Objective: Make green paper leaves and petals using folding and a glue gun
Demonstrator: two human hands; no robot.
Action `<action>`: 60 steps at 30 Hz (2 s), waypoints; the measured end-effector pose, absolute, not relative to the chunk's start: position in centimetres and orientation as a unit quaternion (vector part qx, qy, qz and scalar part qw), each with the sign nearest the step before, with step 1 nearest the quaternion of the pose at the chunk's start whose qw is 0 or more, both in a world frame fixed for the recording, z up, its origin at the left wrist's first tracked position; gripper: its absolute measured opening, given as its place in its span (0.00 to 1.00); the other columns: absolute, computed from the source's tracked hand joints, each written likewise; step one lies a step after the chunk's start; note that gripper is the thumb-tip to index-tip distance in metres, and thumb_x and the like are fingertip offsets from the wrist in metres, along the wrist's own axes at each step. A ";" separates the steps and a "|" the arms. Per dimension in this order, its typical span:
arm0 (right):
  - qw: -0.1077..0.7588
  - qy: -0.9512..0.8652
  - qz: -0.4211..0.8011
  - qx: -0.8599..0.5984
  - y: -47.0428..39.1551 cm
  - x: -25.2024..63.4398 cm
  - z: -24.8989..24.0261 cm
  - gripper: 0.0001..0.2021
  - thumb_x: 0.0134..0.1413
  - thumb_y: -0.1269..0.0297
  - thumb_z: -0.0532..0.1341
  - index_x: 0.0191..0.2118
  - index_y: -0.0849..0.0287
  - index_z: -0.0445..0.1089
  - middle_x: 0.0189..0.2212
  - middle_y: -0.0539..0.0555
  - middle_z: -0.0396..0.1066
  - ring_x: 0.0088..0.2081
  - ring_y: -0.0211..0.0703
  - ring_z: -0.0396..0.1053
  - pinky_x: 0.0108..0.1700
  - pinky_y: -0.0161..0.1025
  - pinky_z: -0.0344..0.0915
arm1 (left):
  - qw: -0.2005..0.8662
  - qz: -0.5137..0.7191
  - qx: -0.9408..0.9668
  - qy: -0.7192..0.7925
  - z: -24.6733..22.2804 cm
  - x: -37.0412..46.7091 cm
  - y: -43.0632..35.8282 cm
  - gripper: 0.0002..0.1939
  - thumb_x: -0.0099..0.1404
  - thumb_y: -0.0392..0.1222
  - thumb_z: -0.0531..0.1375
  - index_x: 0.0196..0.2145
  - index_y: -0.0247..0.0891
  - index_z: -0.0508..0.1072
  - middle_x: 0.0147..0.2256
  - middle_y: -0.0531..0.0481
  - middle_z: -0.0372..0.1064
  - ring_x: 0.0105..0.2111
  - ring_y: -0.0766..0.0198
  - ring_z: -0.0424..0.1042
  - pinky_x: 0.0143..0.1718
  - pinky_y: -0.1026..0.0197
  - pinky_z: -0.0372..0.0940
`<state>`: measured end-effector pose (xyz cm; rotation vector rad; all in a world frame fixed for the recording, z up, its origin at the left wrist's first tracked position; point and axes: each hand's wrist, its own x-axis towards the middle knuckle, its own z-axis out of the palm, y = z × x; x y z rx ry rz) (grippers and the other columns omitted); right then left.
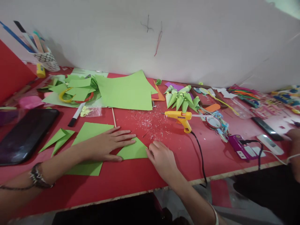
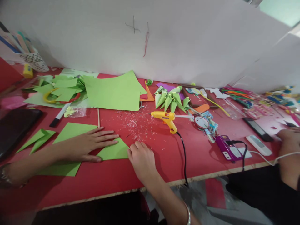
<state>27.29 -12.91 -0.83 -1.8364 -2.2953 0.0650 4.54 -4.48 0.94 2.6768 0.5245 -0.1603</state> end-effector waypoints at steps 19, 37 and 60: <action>0.120 -0.914 -0.036 -0.386 -14.5 24.9 -0.4 0.14 0.58 0.68 0.49 0.49 0.53 0.60 0.40 0.54 0.64 0.36 0.41 0.59 0.39 0.40 0.55 | 0.191 -0.057 0.966 0.165 0.2 3.7 -3.2 0.37 0.58 0.59 0.51 0.60 0.48 0.41 0.61 0.52 0.40 0.60 0.57 0.42 0.59 0.53 0.32; 0.114 -0.887 0.108 -0.434 -14.9 24.6 0.0 0.16 0.57 0.61 0.49 0.51 0.50 0.60 0.40 0.53 0.64 0.40 0.45 0.57 0.41 0.43 0.56 | 0.184 -0.043 0.967 0.173 0.1 3.6 -3.3 0.37 0.57 0.60 0.51 0.60 0.49 0.41 0.60 0.51 0.42 0.60 0.56 0.42 0.58 0.52 0.35; 0.179 -0.809 0.112 -0.548 -16.2 32.7 0.0 0.13 0.51 0.66 0.55 0.42 0.50 0.70 0.40 0.55 0.63 0.42 0.44 0.60 0.42 0.43 0.61 | 0.201 -0.039 0.963 0.176 0.4 3.8 -3.1 0.37 0.55 0.58 0.54 0.59 0.51 0.44 0.60 0.52 0.44 0.59 0.56 0.44 0.58 0.53 0.36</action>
